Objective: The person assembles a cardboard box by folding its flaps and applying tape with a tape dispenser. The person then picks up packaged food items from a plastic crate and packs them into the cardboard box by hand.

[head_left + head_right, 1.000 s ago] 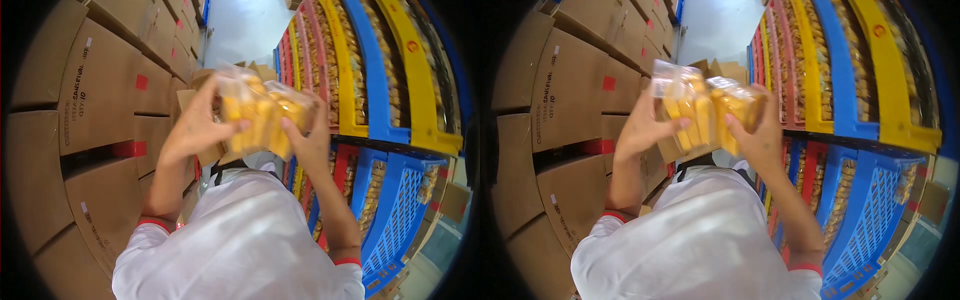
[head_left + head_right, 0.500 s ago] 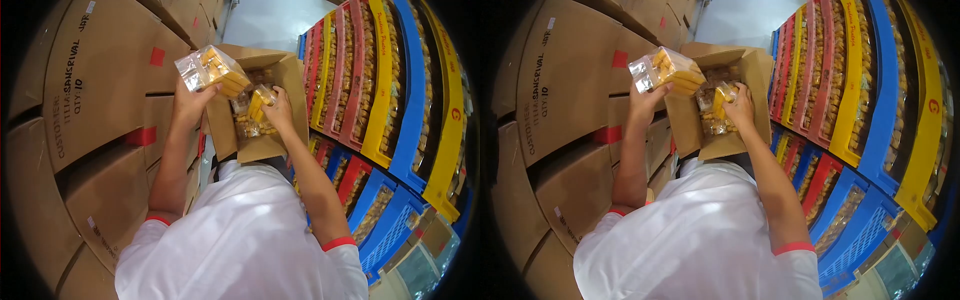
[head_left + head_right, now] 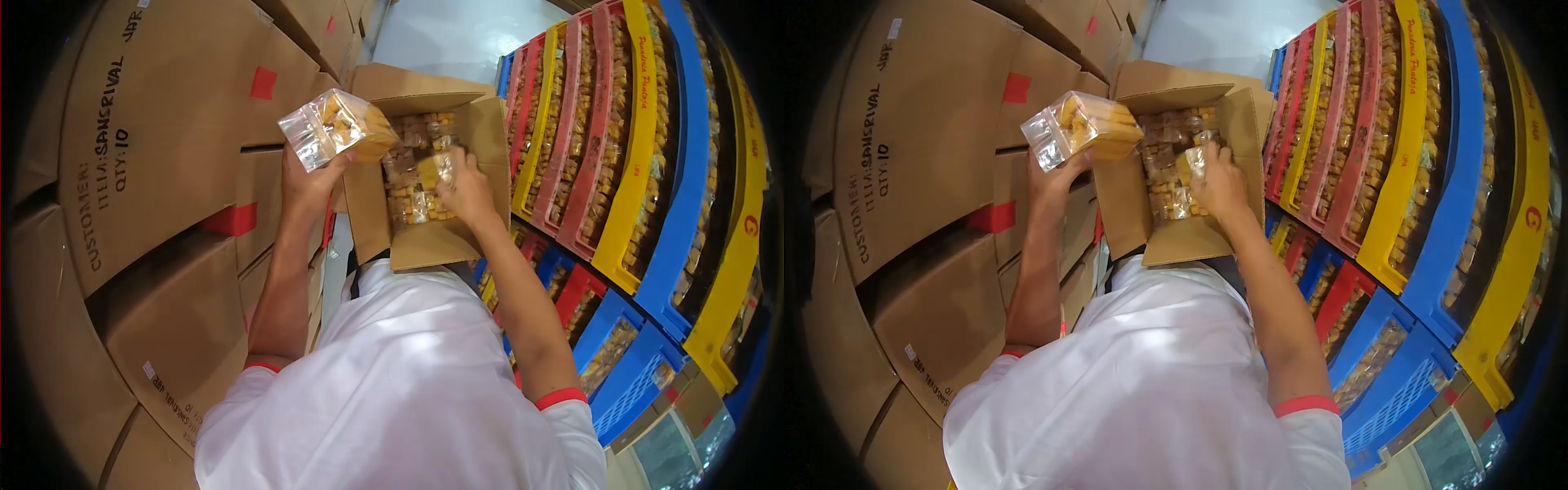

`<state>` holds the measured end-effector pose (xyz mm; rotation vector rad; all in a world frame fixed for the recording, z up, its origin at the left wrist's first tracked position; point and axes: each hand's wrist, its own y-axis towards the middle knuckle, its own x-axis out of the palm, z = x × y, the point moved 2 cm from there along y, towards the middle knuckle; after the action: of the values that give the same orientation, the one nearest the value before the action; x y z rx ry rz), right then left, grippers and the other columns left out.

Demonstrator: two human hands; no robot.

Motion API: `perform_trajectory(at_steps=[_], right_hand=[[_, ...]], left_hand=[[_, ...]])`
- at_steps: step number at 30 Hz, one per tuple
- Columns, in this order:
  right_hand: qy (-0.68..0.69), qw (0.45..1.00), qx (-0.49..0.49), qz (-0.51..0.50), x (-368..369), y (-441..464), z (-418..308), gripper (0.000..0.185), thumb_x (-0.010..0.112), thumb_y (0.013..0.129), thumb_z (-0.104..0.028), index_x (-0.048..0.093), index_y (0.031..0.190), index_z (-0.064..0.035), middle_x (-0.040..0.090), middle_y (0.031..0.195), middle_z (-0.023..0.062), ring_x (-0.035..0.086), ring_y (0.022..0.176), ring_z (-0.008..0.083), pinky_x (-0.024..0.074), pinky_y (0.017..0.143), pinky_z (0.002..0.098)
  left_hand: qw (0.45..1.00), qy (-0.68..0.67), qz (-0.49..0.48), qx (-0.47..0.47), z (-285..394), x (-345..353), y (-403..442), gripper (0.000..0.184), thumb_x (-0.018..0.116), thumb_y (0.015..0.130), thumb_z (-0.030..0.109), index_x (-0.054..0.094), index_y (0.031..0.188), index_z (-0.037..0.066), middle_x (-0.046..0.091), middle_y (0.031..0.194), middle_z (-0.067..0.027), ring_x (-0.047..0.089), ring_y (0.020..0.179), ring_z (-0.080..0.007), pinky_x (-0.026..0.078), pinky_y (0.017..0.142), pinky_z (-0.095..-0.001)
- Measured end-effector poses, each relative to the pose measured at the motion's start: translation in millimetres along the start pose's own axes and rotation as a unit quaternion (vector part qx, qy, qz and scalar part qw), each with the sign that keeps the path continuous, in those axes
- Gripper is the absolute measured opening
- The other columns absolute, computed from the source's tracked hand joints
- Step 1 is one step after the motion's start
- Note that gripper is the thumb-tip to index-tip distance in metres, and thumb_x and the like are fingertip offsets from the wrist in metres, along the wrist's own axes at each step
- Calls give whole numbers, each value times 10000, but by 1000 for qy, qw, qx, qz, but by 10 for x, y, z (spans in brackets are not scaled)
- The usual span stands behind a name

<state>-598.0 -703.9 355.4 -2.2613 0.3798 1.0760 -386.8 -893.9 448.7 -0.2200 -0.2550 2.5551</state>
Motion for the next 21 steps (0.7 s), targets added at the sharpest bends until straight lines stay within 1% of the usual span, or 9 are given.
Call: perform_trajectory(at_steps=[1, 3, 6, 11, 14, 16, 17, 19, 21], right_hand=[[2, 1000, 0, -3, 20, 59, -3, 648, 752, 805, -211, 446, 1365, -100, 563, 1205, 275, 629, 1049, 496, 523, 914, 541], [58, 994, -37, 83, 0, 194, -29, 632, 739, 825, -200, 439, 1370, -95, 562, 1203, 274, 624, 1054, 510, 519, 907, 565], [34, 997, -11, 67, 147, 238, -74, 619, 738, 843, -215, 435, 1370, -96, 531, 1276, 240, 634, 1025, 507, 522, 880, 575], [19, 999, 47, 18, 499, 11, -156, 622, 751, 839, -217, 436, 1358, -83, 488, 1340, 212, 639, 1007, 502, 531, 862, 571], [17, 998, 50, 34, 561, -10, -140, 667, 772, 819, -198, 441, 1394, -123, 511, 1320, 189, 650, 1029, 469, 540, 881, 542], [123, 992, 2, 34, 600, -11, -4, 693, 788, 795, -187, 475, 1413, -184, 553, 1288, 159, 661, 1062, 422, 546, 911, 500], [123, 992, 4, 34, 605, 9, 80, 693, 788, 795, -187, 475, 1413, -184, 553, 1288, 159, 661, 1062, 422, 546, 911, 500], [130, 991, 1, 29, 573, 67, 175, 698, 793, 779, -188, 509, 1416, -226, 596, 1280, 140, 665, 1099, 381, 545, 945, 464], [133, 991, -4, 17, 564, 98, 169, 688, 787, 778, -193, 517, 1410, -214, 605, 1285, 158, 665, 1099, 393, 546, 945, 468]], left_hand=[[1000, -11, 9, 4, -15, 10, -9, 436, 788, 820, 46, 625, 1222, 0, 716, 1096, -56, 668, 959, -134, 526, 859, -294], [1000, -21, 16, 8, -14, 56, -23, 434, 781, 827, 42, 619, 1228, 0, 715, 1098, -58, 667, 958, -132, 527, 857, -293], [999, -19, 40, -16, 2, 86, -92, 434, 769, 835, 29, 606, 1236, -6, 713, 1093, -65, 666, 957, -129, 530, 852, -290], [999, -31, -4, -19, -59, 62, -103, 471, 755, 833, 3, 574, 1267, -25, 706, 1097, -82, 672, 967, -136, 538, 856, -292], [998, -56, -7, -42, -84, 61, -91, 479, 754, 834, -1, 568, 1275, -26, 702, 1110, -88, 674, 978, -142, 541, 867, -295], [996, -76, 11, -37, -97, 66, -100, 482, 756, 833, -2, 569, 1276, -26, 700, 1114, -88, 672, 987, -142, 542, 871, -296], [994, -96, 30, -31, -102, 61, -98, 484, 758, 832, -2, 569, 1278, -26, 697, 1119, -89, 670, 995, -141, 543, 875, -297], [992, -113, 25, -41, -13, 49, -68, 493, 763, 832, 2, 566, 1282, -27, 695, 1123, -89, 667, 998, -137, 540, 878, -295], [990, -131, 20, -52, -21, 45, -28, 501, 767, 831, 6, 563, 1287, -28, 692, 1127, -89, 664, 1001, -133, 537, 881, -294]])
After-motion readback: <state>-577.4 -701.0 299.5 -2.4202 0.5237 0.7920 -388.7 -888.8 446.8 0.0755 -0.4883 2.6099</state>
